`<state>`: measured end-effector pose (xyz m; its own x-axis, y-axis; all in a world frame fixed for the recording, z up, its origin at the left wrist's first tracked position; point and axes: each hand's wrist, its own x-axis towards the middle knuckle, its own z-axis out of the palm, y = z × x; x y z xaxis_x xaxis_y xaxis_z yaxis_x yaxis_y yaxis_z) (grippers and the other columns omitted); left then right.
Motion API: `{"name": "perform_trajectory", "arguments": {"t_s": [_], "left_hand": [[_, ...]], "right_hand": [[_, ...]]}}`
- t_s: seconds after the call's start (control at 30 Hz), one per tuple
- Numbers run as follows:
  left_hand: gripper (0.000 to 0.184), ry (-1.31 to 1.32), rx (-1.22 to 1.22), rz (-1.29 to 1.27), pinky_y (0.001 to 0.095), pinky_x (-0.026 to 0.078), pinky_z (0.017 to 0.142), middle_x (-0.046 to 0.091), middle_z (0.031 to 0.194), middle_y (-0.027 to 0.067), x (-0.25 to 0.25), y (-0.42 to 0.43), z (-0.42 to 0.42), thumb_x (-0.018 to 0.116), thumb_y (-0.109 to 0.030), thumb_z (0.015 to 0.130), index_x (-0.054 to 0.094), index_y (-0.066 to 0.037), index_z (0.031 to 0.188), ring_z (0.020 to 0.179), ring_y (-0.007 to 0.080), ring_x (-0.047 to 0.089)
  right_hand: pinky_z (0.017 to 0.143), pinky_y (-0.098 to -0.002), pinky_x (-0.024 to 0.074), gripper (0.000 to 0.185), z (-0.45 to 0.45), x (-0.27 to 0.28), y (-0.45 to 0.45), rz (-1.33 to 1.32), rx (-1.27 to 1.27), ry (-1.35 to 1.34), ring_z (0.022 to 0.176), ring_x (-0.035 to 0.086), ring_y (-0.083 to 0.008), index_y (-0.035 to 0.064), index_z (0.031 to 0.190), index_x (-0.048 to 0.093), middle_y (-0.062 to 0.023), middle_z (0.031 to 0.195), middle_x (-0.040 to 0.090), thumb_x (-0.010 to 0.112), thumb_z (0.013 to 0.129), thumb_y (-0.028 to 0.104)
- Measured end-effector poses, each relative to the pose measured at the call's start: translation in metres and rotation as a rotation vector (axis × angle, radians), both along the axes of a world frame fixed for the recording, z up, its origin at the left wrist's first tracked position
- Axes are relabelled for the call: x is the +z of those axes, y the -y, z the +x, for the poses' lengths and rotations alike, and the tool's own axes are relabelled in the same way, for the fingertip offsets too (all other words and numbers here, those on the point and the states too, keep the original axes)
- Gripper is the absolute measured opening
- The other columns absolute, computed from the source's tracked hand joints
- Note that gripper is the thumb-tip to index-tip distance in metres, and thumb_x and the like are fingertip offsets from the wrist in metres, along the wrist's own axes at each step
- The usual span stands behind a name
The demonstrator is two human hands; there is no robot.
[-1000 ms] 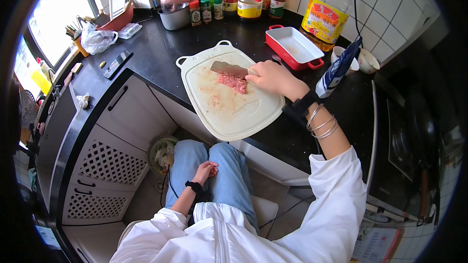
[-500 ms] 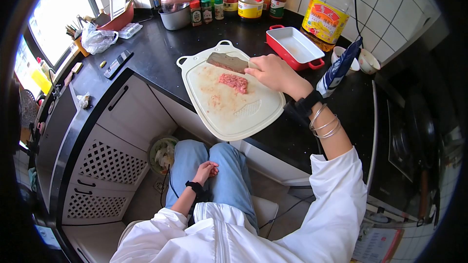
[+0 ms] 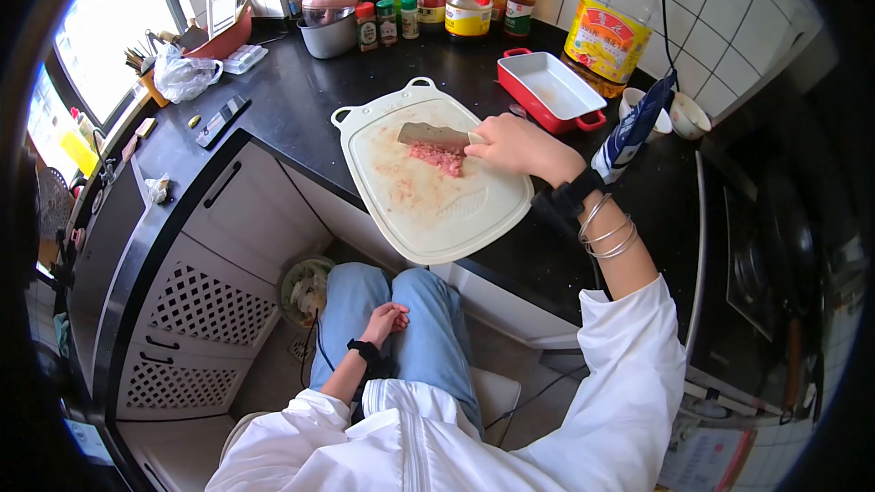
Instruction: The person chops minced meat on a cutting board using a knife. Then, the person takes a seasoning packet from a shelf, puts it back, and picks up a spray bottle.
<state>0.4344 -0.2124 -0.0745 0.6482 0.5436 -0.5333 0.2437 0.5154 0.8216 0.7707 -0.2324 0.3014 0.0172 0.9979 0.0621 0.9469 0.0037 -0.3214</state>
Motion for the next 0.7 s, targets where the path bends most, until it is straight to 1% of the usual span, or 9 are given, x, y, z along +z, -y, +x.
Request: {"name": "perform_trajectory", "arguments": {"t_s": [0.03, 0.13, 0.23, 0.33, 0.43, 0.53, 0.63, 0.7], "left_hand": [[0.024, -0.002, -0.003, 0.001, 0.0226, 0.049, 0.066, 0.064, 0.079, 0.0024, 0.000, 0.000, 0.000, 0.040, -0.009, 0.097, 0.063, -0.006, 0.100, 0.069, 0.0104, 0.060], [0.024, 0.008, 0.012, -0.002, 0.0227, 0.049, 0.066, 0.064, 0.079, 0.0026, 0.003, 0.001, 0.000, 0.040, -0.009, 0.097, 0.063, -0.006, 0.099, 0.069, 0.0104, 0.060], [0.024, -0.004, 0.008, 0.003, 0.0228, 0.049, 0.066, 0.064, 0.079, 0.0026, 0.001, 0.001, 0.001, 0.040, -0.010, 0.097, 0.063, -0.006, 0.099, 0.069, 0.0104, 0.060], [0.023, -0.001, 0.011, 0.003, 0.0228, 0.049, 0.066, 0.064, 0.079, 0.0026, 0.000, 0.001, 0.001, 0.040, -0.010, 0.097, 0.064, -0.006, 0.099, 0.068, 0.0103, 0.060], [0.023, -0.002, 0.011, -0.003, 0.0228, 0.049, 0.066, 0.064, 0.079, 0.0025, -0.001, 0.000, 0.000, 0.040, -0.010, 0.097, 0.063, -0.006, 0.099, 0.069, 0.0102, 0.060], [0.023, 0.007, 0.001, 0.000, 0.0228, 0.049, 0.067, 0.064, 0.080, 0.0023, 0.002, 0.001, 0.000, 0.040, -0.010, 0.097, 0.063, -0.006, 0.099, 0.069, 0.0102, 0.060], [0.023, 0.007, -0.003, 0.001, 0.0229, 0.049, 0.067, 0.064, 0.080, 0.0023, 0.001, 0.001, 0.000, 0.040, -0.009, 0.097, 0.063, -0.006, 0.100, 0.070, 0.0105, 0.059], [0.023, -0.002, -0.003, 0.006, 0.0229, 0.049, 0.068, 0.064, 0.080, 0.0025, 0.001, 0.001, 0.001, 0.040, -0.009, 0.097, 0.063, -0.006, 0.100, 0.070, 0.0106, 0.060]], "right_hand": [[0.067, -0.0444, 0.0463, 0.032, 0.002, 0.000, 0.000, 0.037, 0.017, -0.008, 0.073, 0.061, -0.0386, -0.0024, 0.086, 0.062, -0.0229, 0.076, 0.062, 0.061, 0.091, 0.029], [0.075, -0.0468, 0.0484, 0.033, -0.009, 0.007, 0.001, 0.120, -0.080, 0.009, 0.080, 0.065, -0.0391, -0.0006, 0.090, 0.067, -0.0242, 0.081, 0.065, 0.059, 0.090, 0.032], [0.069, -0.0425, 0.0477, 0.029, -0.007, 0.003, -0.003, 0.015, -0.053, 0.029, 0.076, 0.063, -0.0381, -0.0022, 0.090, 0.065, -0.0234, 0.079, 0.064, 0.060, 0.091, 0.026], [0.068, -0.0418, 0.0474, 0.030, -0.001, -0.007, -0.003, -0.011, -0.018, -0.034, 0.074, 0.063, -0.0365, -0.0026, 0.088, 0.064, -0.0229, 0.078, 0.063, 0.060, 0.091, 0.027], [0.068, -0.0410, 0.0477, 0.031, -0.012, 0.004, 0.001, 0.063, -0.063, 0.041, 0.074, 0.064, -0.0354, -0.0031, 0.088, 0.065, -0.0233, 0.078, 0.064, 0.060, 0.091, 0.027], [0.074, -0.0464, 0.0496, 0.033, -0.008, -0.004, -0.006, 0.125, -0.113, -0.042, 0.082, 0.064, -0.0393, 0.0002, 0.090, 0.068, -0.0237, 0.081, 0.065, 0.060, 0.090, 0.032], [0.067, -0.0414, 0.0477, 0.031, -0.004, -0.013, -0.005, 0.016, -0.080, -0.068, 0.076, 0.063, -0.0385, -0.0034, 0.088, 0.064, -0.0243, 0.078, 0.063, 0.061, 0.090, 0.028], [0.071, -0.0450, 0.0492, 0.033, -0.009, -0.004, -0.003, 0.027, -0.093, -0.007, 0.080, 0.064, -0.0394, -0.0017, 0.087, 0.066, -0.0240, 0.081, 0.065, 0.061, 0.090, 0.031]]}}
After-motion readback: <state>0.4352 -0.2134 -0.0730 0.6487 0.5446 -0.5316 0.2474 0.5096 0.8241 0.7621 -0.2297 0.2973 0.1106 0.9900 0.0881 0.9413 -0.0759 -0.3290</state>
